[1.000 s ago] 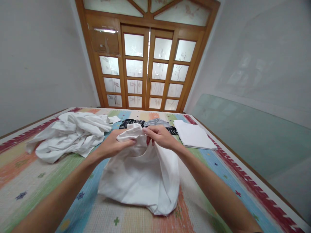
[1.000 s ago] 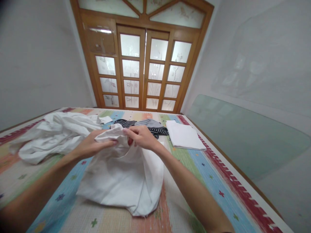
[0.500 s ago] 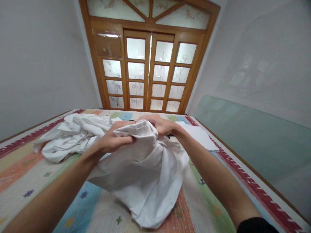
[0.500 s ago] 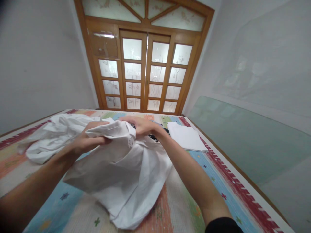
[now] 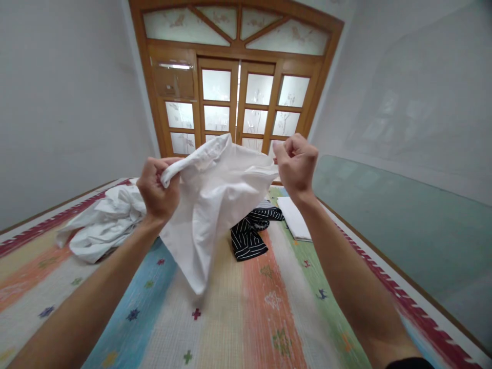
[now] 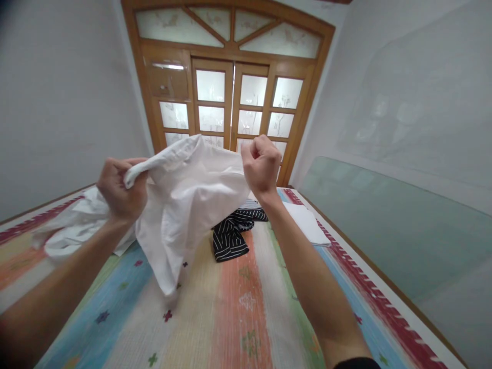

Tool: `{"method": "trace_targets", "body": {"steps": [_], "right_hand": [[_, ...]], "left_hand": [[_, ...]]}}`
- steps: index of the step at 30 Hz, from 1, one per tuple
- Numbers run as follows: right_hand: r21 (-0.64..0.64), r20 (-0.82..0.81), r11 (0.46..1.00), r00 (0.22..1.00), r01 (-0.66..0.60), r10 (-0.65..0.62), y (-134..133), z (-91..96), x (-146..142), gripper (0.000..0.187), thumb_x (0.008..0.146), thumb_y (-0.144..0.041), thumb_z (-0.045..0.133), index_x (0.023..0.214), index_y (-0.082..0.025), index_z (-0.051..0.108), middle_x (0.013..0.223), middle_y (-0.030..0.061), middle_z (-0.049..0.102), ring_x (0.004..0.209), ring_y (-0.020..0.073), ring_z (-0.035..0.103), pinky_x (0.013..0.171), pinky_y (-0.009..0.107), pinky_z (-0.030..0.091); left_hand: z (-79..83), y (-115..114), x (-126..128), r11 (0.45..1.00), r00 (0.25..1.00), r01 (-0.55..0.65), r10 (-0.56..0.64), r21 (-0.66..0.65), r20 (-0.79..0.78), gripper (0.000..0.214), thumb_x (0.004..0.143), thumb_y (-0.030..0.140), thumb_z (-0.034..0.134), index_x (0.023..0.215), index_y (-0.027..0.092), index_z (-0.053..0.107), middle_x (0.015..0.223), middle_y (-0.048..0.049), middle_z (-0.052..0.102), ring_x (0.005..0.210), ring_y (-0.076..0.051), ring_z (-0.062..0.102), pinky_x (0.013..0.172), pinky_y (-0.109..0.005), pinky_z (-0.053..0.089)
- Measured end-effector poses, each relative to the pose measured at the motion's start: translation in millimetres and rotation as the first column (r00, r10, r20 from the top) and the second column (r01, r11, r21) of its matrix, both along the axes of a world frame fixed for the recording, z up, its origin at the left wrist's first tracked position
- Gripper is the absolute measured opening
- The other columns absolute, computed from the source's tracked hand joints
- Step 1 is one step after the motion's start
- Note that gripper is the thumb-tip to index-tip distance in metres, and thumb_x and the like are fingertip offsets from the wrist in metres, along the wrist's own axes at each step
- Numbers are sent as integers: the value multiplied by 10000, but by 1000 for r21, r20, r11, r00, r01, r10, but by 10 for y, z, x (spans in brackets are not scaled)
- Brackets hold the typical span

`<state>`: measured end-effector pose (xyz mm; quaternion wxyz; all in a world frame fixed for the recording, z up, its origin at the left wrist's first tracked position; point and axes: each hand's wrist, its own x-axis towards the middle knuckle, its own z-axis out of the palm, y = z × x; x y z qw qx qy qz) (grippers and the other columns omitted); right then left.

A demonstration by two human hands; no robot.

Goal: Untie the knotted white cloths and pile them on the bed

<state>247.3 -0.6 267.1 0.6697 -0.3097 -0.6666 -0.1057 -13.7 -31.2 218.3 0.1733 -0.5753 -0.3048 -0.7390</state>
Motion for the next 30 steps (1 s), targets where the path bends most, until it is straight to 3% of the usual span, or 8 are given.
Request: {"method": "trace_targets", "body": {"steps": [5,8,10,13,15,18,24,30], "right_hand": [[-430,303,852,841,-299,448,-52,-241,-75,524,780,-456,733,1197,-193,554,1166,91,583,973,216,585,760,331,515],[-489,337,848,853,-202,398,14,-566,-203,717,669,-435,831,1272,-185,536,1265,133,559,1088,281,556,892,420,477],[-478,318,863,884,-162,342,98,-748,-254,643,647,-399,845,1199,-181,597,1211,125,599,1105,301,546,945,453,433],[-599,150,743,869,-299,471,240,-893,-229,322,789,-473,708,891,-170,668,904,72,670,892,238,616,824,369,472],[-636,-59,646,861,-423,505,316,-902,-154,398,842,-558,604,733,-175,604,716,32,617,704,182,588,670,288,460],[-590,-271,651,877,-477,396,374,-838,-17,445,844,-608,549,705,-185,543,657,5,561,614,153,514,567,241,390],[-645,117,764,985,-20,124,331,-854,97,303,880,-303,493,600,-190,508,638,21,550,642,176,498,631,273,364],[-325,45,935,990,140,-132,-118,-1095,-125,138,852,-216,499,866,-168,628,808,54,573,758,195,538,740,304,421]], "left_hand": [[-105,0,66,998,968,-11,-6,-67,-250,222,837,219,610,747,220,406,916,-63,753,839,-175,710,679,-249,507],[-97,-28,120,998,946,-32,15,-47,-322,194,856,207,583,772,220,408,935,-77,758,835,-170,711,692,-246,512],[-72,-44,131,998,934,-67,54,-23,-354,164,863,196,564,779,217,424,932,-72,759,808,-161,705,692,-242,509],[-46,-53,88,991,933,-134,118,-21,-340,98,858,213,575,827,208,482,914,-66,755,786,-166,695,696,-248,503],[-44,-43,28,980,944,-187,162,-65,-287,107,842,255,617,872,196,533,872,-60,747,747,-172,686,676,-251,493],[-65,-6,-70,941,965,-192,129,-279,-231,204,808,348,671,906,187,593,800,-36,728,667,-169,662,622,-246,468],[-315,58,-123,539,935,224,-354,-812,23,459,738,528,690,1022,169,670,916,-74,736,798,-236,675,642,-273,493],[-837,-44,45,299,799,596,-314,-745,513,540,613,581,771,929,149,698,853,-66,742,771,-239,669,677,-302,510]]}}
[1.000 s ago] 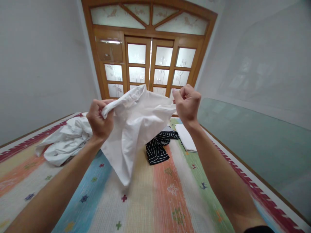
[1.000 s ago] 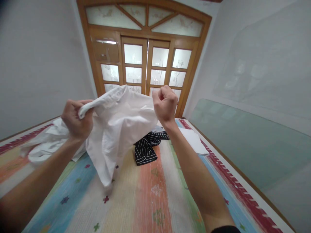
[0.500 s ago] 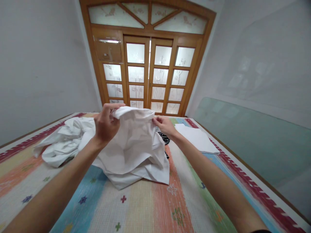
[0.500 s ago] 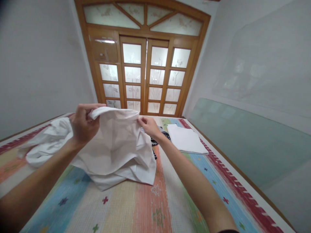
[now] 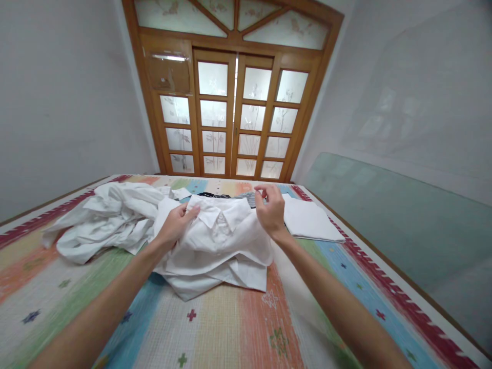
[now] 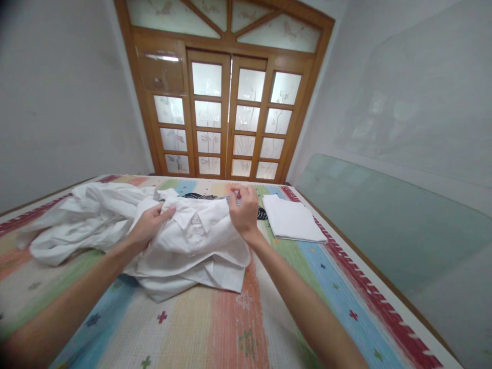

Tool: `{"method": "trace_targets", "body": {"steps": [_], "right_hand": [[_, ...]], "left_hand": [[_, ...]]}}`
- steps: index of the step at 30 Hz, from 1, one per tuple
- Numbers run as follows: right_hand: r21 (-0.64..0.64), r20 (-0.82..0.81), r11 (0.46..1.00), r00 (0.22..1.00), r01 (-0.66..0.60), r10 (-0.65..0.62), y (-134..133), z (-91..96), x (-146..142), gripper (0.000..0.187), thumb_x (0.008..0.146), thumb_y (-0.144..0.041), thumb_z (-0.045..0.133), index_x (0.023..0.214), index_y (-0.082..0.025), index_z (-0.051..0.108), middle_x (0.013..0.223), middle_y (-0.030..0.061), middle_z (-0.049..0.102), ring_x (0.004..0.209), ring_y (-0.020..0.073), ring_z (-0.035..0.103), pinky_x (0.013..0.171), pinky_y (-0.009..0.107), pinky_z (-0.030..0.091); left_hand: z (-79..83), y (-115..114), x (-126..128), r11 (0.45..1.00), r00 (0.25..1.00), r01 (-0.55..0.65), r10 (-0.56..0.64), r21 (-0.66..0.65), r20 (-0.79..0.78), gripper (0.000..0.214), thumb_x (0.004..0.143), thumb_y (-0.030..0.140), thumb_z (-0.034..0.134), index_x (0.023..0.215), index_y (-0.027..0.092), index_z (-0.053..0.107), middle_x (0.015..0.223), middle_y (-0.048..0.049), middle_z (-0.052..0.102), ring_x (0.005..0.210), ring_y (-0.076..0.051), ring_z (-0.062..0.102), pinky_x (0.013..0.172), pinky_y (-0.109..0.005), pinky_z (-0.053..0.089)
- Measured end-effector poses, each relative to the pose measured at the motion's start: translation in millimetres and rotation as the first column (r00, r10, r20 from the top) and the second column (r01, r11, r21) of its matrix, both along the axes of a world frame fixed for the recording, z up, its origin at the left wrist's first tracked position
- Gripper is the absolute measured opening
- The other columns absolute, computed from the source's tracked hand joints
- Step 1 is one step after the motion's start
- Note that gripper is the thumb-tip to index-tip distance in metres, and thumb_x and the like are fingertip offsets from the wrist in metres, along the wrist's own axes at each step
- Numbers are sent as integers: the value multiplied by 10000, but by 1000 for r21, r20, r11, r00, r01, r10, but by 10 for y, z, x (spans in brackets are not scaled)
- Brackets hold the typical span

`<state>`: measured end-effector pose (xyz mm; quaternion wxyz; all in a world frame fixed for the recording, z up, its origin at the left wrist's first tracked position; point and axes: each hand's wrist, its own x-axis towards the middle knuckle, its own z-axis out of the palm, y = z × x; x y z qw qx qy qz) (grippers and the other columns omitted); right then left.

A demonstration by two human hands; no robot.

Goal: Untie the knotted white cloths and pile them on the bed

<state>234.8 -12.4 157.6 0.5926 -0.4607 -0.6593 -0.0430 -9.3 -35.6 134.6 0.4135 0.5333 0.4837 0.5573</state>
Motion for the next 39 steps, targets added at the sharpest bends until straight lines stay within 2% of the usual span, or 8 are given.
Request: {"method": "trace_targets", "body": {"steps": [5,16,19,22,24,27,34,39], "right_hand": [[-234,143,890,892,-390,429,-543,-265,-312,121,835,-233,595,946,-185,605,608,-50,509,545,129,492,584,245,381],[-385,309,873,849,-301,429,-704,-579,-242,87,885,-217,588,829,-183,531,759,18,611,622,150,543,617,258,376],[-361,376,896,838,-260,395,-750,-601,-219,164,932,-187,502,768,-186,518,706,16,594,613,149,530,604,260,342],[-326,399,920,851,-216,341,-772,-616,-218,265,952,-184,453,690,-190,484,648,12,568,579,141,499,583,269,303],[-296,426,933,846,-204,321,-783,-617,-220,281,955,-191,443,676,-189,481,636,15,563,568,140,491,575,275,284],[-260,474,945,826,-200,305,-805,-605,-220,267,958,-197,426,702,-184,501,653,26,573,565,144,491,568,282,270],[-300,430,918,822,-260,373,-836,-601,-189,295,967,-205,419,681,-192,491,645,22,581,583,146,517,580,276,294],[-330,373,896,830,-299,414,-840,-637,-182,328,962,-215,417,640,-193,473,623,18,566,582,143,519,586,275,310]], "left_hand": [[-223,-194,184,996,945,-1,29,-86,326,442,641,422,772,977,154,668,892,-50,748,827,-243,692,757,-328,541],[-423,-509,275,955,893,182,-60,-237,445,207,607,340,542,713,184,627,730,-74,723,778,-279,699,712,-384,572],[-467,-500,245,973,953,112,-48,-200,300,172,626,322,548,724,185,581,738,-63,704,804,-277,692,703,-388,570],[-365,-558,263,992,996,-72,76,104,-36,256,696,264,582,936,175,578,1028,-88,699,1030,-280,649,838,-405,550],[-226,-641,303,887,928,-123,261,446,-264,434,721,196,605,1148,184,530,1275,-115,601,1227,-281,539,992,-445,475],[-25,-772,377,692,751,147,387,707,-535,446,770,125,581,1204,220,540,1327,-101,575,1291,-270,477,1091,-486,366],[-4,-764,455,712,417,316,490,627,-766,144,883,268,580,984,219,670,830,-58,702,923,-270,613,1008,-548,301],[-94,-661,402,829,496,406,154,385,-855,276,915,314,511,682,185,582,655,-34,607,646,-187,558,653,-313,409]]}}
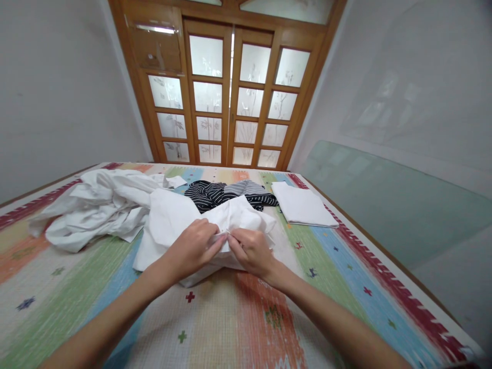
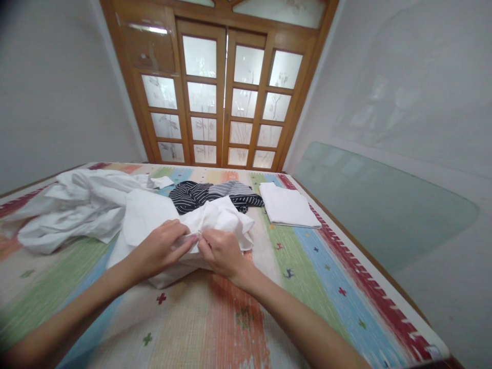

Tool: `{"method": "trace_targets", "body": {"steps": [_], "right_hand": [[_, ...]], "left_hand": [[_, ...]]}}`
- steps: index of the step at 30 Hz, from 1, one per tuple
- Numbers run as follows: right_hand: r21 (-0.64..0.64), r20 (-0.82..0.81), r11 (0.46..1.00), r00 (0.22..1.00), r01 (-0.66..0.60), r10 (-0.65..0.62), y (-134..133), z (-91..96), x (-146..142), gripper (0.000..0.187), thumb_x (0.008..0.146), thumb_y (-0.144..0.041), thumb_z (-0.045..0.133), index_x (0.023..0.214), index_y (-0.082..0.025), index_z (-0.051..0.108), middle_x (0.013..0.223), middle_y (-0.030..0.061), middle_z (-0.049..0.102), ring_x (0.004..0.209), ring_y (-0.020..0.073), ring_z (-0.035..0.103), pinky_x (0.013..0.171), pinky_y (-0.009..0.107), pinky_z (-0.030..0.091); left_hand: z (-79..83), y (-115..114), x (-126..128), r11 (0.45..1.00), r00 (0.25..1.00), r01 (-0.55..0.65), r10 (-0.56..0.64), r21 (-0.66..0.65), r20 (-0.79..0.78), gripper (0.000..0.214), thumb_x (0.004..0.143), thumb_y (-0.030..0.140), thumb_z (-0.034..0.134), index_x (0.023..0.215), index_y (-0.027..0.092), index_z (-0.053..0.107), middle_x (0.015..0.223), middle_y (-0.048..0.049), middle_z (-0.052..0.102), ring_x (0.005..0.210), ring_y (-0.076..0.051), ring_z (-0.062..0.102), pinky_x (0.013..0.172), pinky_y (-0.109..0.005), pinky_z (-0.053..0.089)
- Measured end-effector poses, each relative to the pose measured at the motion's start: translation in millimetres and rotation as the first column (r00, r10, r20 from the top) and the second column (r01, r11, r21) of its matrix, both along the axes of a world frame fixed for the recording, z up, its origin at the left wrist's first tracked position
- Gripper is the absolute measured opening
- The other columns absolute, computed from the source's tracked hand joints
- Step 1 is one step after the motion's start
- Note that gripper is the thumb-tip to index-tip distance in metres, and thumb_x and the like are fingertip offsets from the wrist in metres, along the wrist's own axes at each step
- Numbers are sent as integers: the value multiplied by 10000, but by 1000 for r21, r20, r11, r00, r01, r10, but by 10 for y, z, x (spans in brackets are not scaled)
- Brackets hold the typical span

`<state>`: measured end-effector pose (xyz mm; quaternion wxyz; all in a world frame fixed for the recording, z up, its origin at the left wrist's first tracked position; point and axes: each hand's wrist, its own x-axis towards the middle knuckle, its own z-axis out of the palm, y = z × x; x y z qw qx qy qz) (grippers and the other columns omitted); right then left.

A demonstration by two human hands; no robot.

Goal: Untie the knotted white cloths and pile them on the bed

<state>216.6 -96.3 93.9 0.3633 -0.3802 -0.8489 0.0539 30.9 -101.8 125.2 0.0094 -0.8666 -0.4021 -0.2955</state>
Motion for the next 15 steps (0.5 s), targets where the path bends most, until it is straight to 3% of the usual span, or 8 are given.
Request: {"method": "trace_targets", "body": {"steps": [2,4,8,12,15], "right_hand": [[-27,-37,1000,999,-1,0,7,6,-13,331,952,-214,432,624,-191,472,608,12,554,569,139,505,583,273,309],[-80,-77,997,997,-4,-2,17,32,-28,306,927,-216,477,623,-186,492,605,6,556,564,135,496,576,265,310],[-217,-168,976,986,-30,-7,29,128,-45,194,867,-217,578,680,-171,561,643,-2,591,585,129,513,579,241,338],[-330,-165,944,986,-23,-33,35,214,-53,201,814,-162,605,619,-166,557,581,-23,562,559,117,487,550,232,313],[-484,-186,874,981,-38,-61,67,230,-51,253,786,-116,567,540,-163,531,519,-29,532,527,110,475,514,221,298]], "left_hand": [[-7,14,-17,984,997,9,5,-177,76,283,907,339,509,674,188,561,629,-6,592,575,-158,536,564,-269,371],[-3,12,-25,964,991,29,7,-265,131,272,908,337,497,694,188,572,628,8,601,554,-141,530,544,-249,357],[6,-22,-24,959,986,77,-33,-272,164,251,904,295,490,705,182,592,665,-7,642,585,-137,562,563,-237,378],[-12,-62,-11,966,986,104,-68,-236,155,202,894,241,482,784,181,640,745,-33,693,660,-149,618,610,-236,420],[-31,-83,5,972,988,117,-93,-206,122,204,894,225,477,796,181,650,740,-35,694,658,-151,622,610,-236,425]]}}
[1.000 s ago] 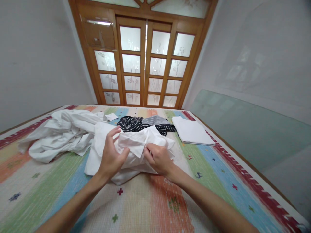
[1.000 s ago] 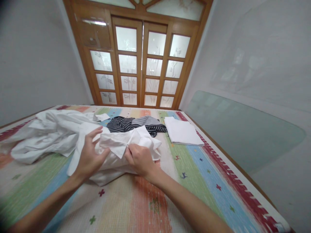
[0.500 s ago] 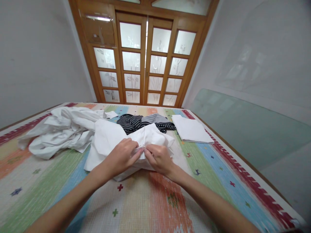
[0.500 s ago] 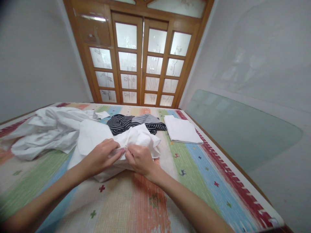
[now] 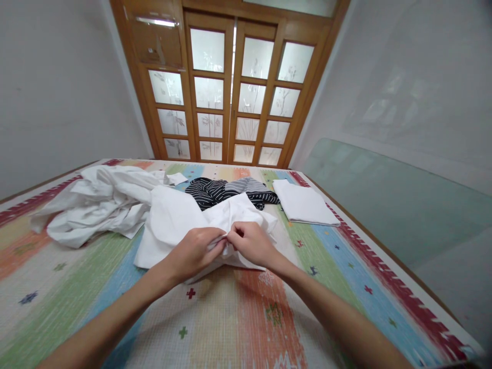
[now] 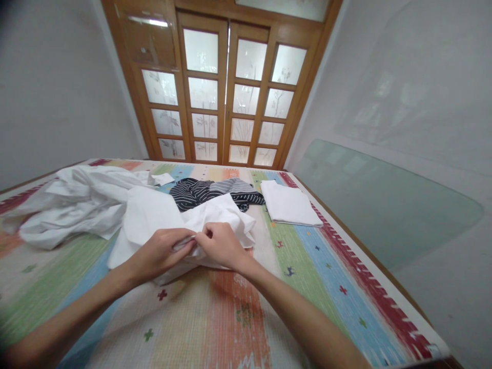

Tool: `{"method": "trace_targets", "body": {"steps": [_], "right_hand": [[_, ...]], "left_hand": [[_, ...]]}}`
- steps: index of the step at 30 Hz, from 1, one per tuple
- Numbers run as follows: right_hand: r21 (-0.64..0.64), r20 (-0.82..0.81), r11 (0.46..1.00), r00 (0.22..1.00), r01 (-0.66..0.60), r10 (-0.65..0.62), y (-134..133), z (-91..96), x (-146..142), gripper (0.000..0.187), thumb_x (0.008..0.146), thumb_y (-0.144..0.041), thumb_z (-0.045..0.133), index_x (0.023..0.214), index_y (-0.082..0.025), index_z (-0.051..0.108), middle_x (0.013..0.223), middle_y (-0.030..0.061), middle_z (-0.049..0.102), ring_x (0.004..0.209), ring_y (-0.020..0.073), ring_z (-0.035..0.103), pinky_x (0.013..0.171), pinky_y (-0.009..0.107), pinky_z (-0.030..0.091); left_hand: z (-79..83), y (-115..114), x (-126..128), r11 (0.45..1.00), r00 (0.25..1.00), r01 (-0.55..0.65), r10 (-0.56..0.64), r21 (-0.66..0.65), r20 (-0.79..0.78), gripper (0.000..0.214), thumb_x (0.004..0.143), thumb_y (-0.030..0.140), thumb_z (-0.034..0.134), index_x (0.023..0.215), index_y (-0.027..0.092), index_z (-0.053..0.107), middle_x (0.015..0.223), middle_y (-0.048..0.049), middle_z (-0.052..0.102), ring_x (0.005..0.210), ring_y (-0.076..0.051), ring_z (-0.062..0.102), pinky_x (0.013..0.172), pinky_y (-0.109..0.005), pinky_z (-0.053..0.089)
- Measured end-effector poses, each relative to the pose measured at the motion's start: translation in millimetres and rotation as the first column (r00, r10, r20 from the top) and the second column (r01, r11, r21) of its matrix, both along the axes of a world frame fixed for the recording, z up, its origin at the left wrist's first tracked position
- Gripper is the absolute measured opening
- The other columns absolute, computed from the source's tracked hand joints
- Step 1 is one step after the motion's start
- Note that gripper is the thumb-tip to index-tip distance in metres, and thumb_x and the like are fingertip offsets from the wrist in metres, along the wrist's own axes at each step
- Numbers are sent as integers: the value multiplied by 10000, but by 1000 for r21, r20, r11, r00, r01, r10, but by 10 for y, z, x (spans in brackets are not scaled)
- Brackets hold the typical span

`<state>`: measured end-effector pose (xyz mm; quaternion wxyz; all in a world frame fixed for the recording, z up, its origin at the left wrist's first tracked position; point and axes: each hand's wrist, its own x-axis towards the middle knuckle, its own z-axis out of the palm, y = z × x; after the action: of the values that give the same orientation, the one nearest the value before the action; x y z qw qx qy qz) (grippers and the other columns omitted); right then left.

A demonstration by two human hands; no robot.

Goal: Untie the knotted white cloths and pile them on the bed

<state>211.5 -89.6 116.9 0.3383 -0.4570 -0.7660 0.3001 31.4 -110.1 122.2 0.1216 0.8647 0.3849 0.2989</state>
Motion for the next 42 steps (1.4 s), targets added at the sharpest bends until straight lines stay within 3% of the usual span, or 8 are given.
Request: {"method": "trace_targets", "body": {"steps": [4,6,16,25,30,34,38,42], "right_hand": [[-381,-183,917,982,-117,49,42,-27,20,300,782,-83,447,504,-165,523,455,-34,496,434,96,449,434,195,287],[-426,-262,895,965,-129,15,43,-48,27,294,763,-77,434,500,-164,533,441,-38,488,412,89,426,419,186,285],[-144,-356,990,934,-13,-40,-14,-236,15,272,750,-176,470,489,-174,548,474,-19,532,465,108,467,496,208,352],[-35,-367,995,924,97,-104,-97,-522,-63,253,746,-254,478,506,-178,500,504,-21,490,511,114,434,520,222,330],[-121,-342,981,922,149,-182,-60,-760,-82,259,752,-289,458,517,-183,479,493,-23,475,478,113,420,470,225,303],[-43,-427,962,866,269,-261,32,-600,66,252,767,-300,470,538,-193,473,497,-32,484,442,108,446,430,213,328],[-66,-587,905,718,419,-375,187,-314,330,234,782,-319,494,582,-199,472,503,-45,504,374,90,441,359,193,314],[-119,-737,906,575,406,-354,189,-91,362,210,781,-334,518,628,-194,485,528,-49,537,328,74,429,304,173,276]], "left_hand": [[-9,-11,21,1000,999,18,-18,-1,-49,230,898,217,473,760,173,652,693,-32,678,609,-142,602,578,-230,403],[-19,-3,34,1000,998,16,-16,-4,-61,236,895,209,472,746,171,651,687,-33,677,597,-139,596,576,-230,394],[-180,62,115,999,999,-34,33,-32,-16,270,903,215,439,687,172,595,633,-25,635,557,-139,559,562,-242,362],[-201,-87,86,967,938,-31,116,-254,327,312,935,325,449,727,160,614,658,18,609,595,-113,515,564,-212,378],[-58,-146,15,964,914,-59,157,-261,375,292,907,360,498,765,153,648,682,14,616,629,-118,525,582,-209,392],[37,-79,-177,953,858,-167,267,-252,438,312,848,384,534,632,164,582,589,26,530,564,-116,467,528,-222,369],[144,-8,-409,933,766,-286,359,-218,534,280,817,379,553,620,180,571,573,28,505,552,-122,445,518,-233,367],[220,8,-450,936,724,-275,351,-217,594,230,841,373,552,703,196,602,636,22,542,601,-130,478,548,-234,384]]}}
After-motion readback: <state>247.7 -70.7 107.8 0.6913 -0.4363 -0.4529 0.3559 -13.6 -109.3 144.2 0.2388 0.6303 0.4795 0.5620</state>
